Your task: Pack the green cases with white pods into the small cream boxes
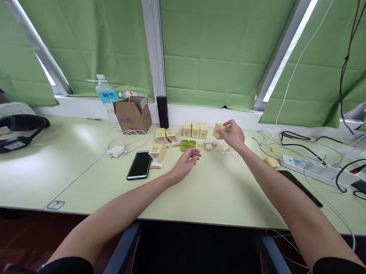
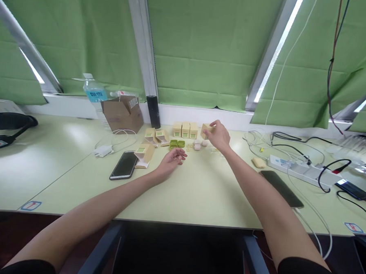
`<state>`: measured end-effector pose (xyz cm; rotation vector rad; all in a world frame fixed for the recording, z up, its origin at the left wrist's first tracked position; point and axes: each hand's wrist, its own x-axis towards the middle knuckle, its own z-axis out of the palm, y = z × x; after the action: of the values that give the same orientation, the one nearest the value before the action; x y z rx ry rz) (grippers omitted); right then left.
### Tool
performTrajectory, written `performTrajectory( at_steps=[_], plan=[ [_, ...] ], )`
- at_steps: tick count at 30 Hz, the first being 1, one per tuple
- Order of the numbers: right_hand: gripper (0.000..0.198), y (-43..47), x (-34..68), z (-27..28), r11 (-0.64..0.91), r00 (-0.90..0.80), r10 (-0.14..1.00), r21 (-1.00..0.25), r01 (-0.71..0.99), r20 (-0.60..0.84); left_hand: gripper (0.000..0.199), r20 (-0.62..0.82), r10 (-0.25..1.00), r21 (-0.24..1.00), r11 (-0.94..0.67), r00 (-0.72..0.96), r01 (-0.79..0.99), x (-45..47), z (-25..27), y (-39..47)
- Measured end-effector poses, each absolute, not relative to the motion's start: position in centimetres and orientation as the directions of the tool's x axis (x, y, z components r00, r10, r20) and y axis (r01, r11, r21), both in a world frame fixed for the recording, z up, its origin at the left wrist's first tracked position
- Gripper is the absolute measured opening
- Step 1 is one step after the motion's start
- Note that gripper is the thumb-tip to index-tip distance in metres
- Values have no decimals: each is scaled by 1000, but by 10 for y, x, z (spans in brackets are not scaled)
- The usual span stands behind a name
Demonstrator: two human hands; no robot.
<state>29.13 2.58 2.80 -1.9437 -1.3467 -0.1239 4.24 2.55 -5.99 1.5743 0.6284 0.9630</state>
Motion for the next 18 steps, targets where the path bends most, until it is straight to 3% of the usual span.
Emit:
performTrajectory(
  at_steps=[7, 18],
  plan=[
    [37, 94, 312, 22, -423, 587, 744, -455, 784, 320, 13, 314, 759, 938, -341, 571, -63, 42, -56, 15],
    [28, 145, 306, -7, -350, 467, 863, -438, 828, 193, 16, 321, 729, 916, -402, 605, -1, 42, -54, 11]
  ],
)
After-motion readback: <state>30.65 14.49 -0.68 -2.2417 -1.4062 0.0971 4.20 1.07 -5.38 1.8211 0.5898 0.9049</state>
